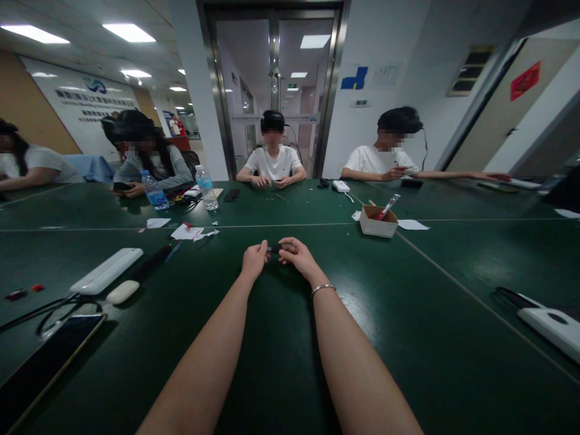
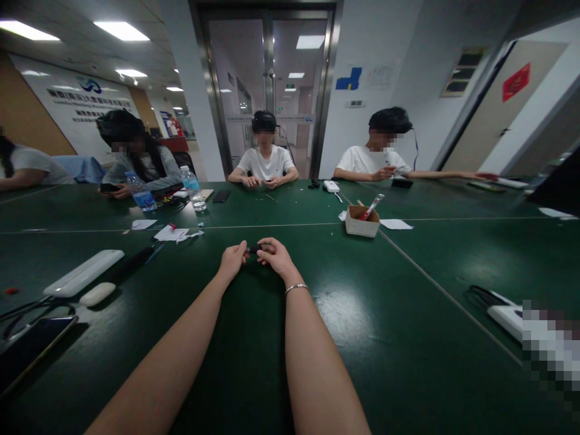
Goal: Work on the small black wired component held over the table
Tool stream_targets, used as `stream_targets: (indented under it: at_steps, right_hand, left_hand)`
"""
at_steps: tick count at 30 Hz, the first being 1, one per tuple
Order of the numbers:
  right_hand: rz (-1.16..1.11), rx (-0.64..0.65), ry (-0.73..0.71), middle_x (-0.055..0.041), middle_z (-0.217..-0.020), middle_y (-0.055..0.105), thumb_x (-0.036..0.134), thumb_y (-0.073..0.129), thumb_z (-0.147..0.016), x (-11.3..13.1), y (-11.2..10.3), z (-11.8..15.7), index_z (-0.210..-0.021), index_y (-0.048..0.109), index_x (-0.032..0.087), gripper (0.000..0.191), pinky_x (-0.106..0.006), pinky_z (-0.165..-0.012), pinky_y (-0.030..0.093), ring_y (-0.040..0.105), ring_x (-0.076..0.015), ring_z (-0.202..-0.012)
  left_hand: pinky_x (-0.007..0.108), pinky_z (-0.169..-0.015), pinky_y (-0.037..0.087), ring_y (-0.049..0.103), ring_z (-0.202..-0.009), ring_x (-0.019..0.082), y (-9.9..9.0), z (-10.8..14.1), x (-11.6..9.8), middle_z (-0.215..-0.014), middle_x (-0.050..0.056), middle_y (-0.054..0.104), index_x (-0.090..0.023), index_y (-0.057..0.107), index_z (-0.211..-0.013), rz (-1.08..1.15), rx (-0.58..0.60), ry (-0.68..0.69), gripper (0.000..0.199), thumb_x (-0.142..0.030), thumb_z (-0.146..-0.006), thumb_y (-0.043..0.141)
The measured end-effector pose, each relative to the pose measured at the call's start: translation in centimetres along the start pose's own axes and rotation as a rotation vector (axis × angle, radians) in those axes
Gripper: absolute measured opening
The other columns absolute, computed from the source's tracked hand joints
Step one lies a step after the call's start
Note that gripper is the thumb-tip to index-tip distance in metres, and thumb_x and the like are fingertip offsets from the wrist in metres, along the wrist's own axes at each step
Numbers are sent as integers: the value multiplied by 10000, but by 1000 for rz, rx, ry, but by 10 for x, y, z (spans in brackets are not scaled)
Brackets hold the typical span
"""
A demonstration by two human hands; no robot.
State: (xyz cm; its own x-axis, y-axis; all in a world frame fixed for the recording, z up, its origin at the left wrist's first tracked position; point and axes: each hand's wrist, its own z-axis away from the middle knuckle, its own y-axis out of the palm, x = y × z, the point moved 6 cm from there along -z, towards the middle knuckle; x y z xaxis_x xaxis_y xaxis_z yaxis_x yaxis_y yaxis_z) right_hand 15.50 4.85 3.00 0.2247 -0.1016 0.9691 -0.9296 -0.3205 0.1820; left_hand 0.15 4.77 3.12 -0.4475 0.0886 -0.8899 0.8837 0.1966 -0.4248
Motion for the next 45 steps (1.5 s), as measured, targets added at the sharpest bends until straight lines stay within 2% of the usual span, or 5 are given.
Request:
stream_targets:
  at_steps: [11,20,31,40,45]
  right_hand:
    - [56,18,-61,-15,-950,645,235,711,-679,5,7,1,-992,546,221,354,-226,-553,498,633,-105,-625]
    - [253,-62,-175,-28,-1096,646,147,610,-718,14,15,2,-993,567,231,291,-215,-555,494,617,-87,-622]
    - [150,-125,27,-6,-540,635,456,710,-690,1,-6,-2,-820,583,149,356,-220,-469,451,573,-108,-447]
    - [155,-192,54,-5,-490,602,515,680,-719,1,-14,-4,-699,570,159,373,-199,-416,407,524,-89,-406]
    - [133,-192,54,-5,-499,601,523,678,-718,1,-14,-3,-680,565,163,380,-202,-428,407,516,-87,-417]
  left_hand:
    - [244,-474,366,426,-387,119,3,-10,10,-365,-10,427,-195,493,-451,92,43,-137,470,-456,-822,372]
    - [252,-454,361,433,-369,133,0,-10,8,-348,-5,420,-205,486,-471,110,45,-121,492,-507,-826,331]
    - [256,-540,340,513,-525,136,5,4,-7,-531,-10,545,-190,558,-605,-82,37,107,487,-560,-856,365]
    - [281,-757,454,592,-824,157,9,4,-13,-901,51,646,-180,611,-926,197,117,268,199,-318,-784,592]
    - [260,-642,452,586,-691,142,10,4,-8,-731,27,616,-167,575,-1003,270,129,116,298,-409,-843,506]
